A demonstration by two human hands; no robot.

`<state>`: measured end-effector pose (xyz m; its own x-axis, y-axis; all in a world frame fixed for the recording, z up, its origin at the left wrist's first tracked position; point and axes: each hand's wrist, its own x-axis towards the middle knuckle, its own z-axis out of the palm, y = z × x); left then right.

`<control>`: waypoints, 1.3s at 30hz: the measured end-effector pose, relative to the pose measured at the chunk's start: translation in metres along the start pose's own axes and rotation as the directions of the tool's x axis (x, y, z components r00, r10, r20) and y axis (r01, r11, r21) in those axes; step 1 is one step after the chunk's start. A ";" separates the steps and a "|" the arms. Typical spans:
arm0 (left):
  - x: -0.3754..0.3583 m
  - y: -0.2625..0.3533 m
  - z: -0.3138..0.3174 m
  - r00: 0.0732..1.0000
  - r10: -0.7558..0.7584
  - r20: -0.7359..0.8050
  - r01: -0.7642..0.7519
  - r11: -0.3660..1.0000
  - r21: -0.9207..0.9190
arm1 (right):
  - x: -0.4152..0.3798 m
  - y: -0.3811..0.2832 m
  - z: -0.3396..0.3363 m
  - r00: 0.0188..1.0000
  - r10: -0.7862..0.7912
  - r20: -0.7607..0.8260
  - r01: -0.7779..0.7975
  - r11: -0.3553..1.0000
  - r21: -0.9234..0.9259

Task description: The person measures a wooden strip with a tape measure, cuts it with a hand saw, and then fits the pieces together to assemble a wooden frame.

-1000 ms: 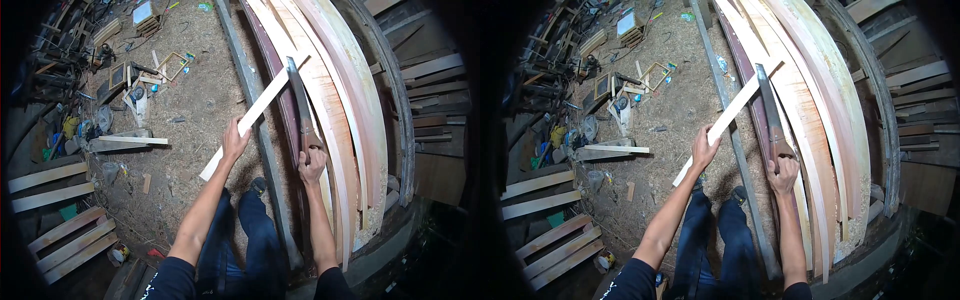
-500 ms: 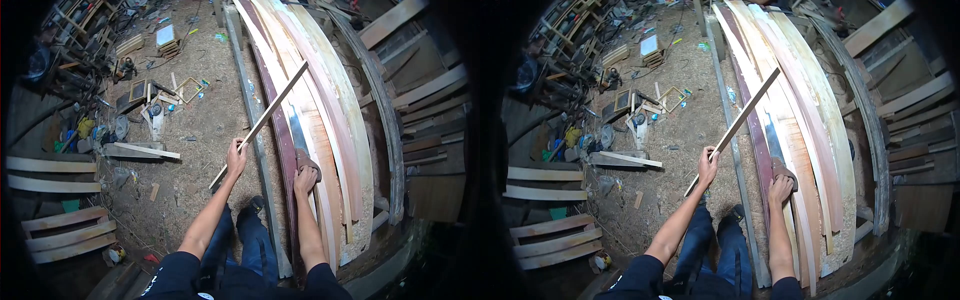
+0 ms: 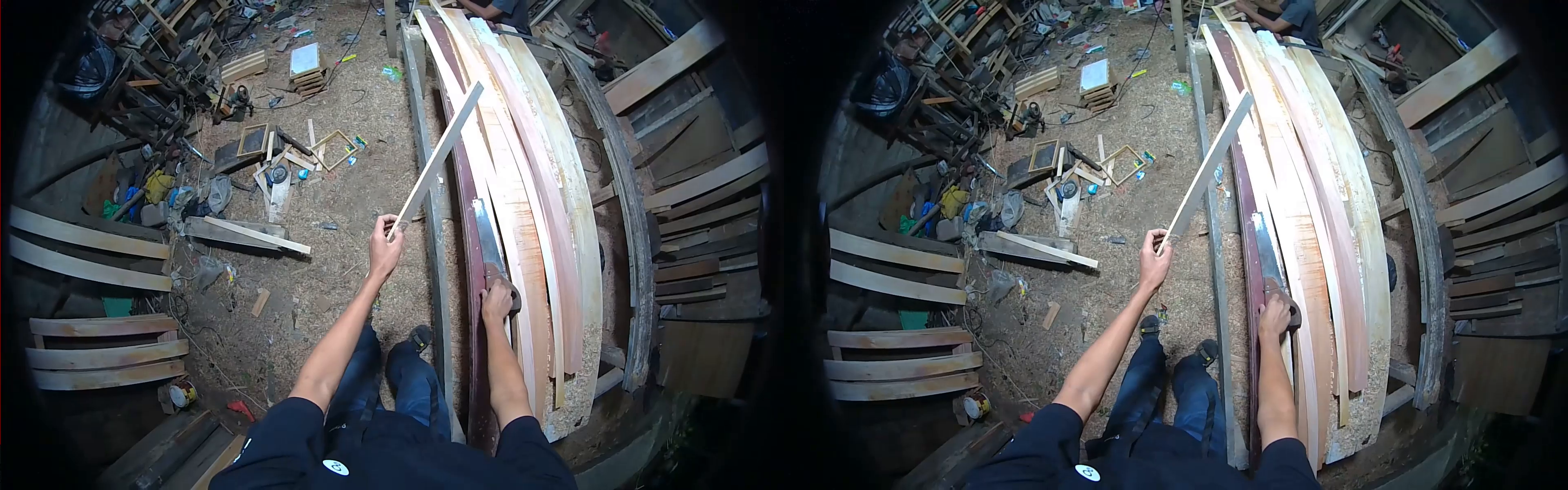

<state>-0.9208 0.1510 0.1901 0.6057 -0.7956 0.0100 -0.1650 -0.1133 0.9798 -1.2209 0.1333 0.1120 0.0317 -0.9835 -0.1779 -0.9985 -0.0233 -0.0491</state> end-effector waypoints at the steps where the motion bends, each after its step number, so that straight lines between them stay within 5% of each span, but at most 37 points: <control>1: -0.001 0.001 -0.002 1.000 0.002 -0.019 -0.003 1.000 -0.025 | 0.002 -0.006 -0.007 1.000 -0.007 -0.002 0.007 1.000 -0.002; 5: 0.003 0.017 -0.013 0.991 -0.131 -0.003 0.128 0.978 -0.166 | 0.024 -0.073 -0.041 0.992 -0.050 -0.119 0.081 0.959 0.271; 7: 0.008 0.026 -0.021 0.995 -0.092 -0.044 0.081 0.978 -0.193 | 0.031 -0.129 -0.076 0.988 -0.117 -0.101 0.154 0.670 0.727; 12: 0.032 0.031 -0.061 0.997 -0.035 -0.075 0.014 0.962 -0.272 | 0.037 -0.271 -0.121 0.948 -0.295 -0.116 0.182 0.206 0.962; 16: 0.066 0.007 -0.104 0.986 0.073 -0.152 -0.116 0.949 -0.294 | 0.031 -0.354 -0.125 0.903 -0.404 -0.147 0.274 0.277 0.921; 22: 0.119 -0.032 -0.191 0.994 -0.074 -0.078 0.044 0.942 -0.332 | 0.041 -0.460 -0.107 0.902 -0.425 -0.079 0.263 0.395 0.880; 24: 0.141 -0.045 -0.222 0.992 0.048 -0.114 -0.052 0.998 -0.024 | 0.046 -0.493 -0.103 0.898 -0.435 -0.066 0.250 0.380 0.890; 26: 0.167 -0.049 -0.250 0.994 -0.055 -0.093 0.043 0.990 -0.134 | 0.048 -0.522 -0.101 0.876 -0.475 -0.082 0.310 0.425 0.851; 29: 0.211 -0.050 -0.284 0.991 -0.092 -0.099 0.078 0.989 -0.128 | 0.055 -0.565 -0.100 0.830 -0.556 -0.046 0.315 0.400 0.860; 32: 0.252 -0.065 -0.309 0.998 0.052 -0.019 -0.053 0.998 -0.039 | 0.068 -0.609 -0.092 0.794 -0.607 -0.041 0.346 0.396 0.850; 39: 0.331 -0.072 -0.353 0.991 -0.034 -0.132 0.035 0.999 0.004 | 0.127 -0.702 -0.078 0.692 -0.722 -0.003 0.385 0.365 0.848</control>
<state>-0.4341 0.1060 0.1935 0.7081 -0.7061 0.0027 -0.1465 -0.1433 0.9788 -0.5191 0.0112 0.2005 0.7425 -0.6645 -0.0844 -0.3148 -0.2350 -0.9196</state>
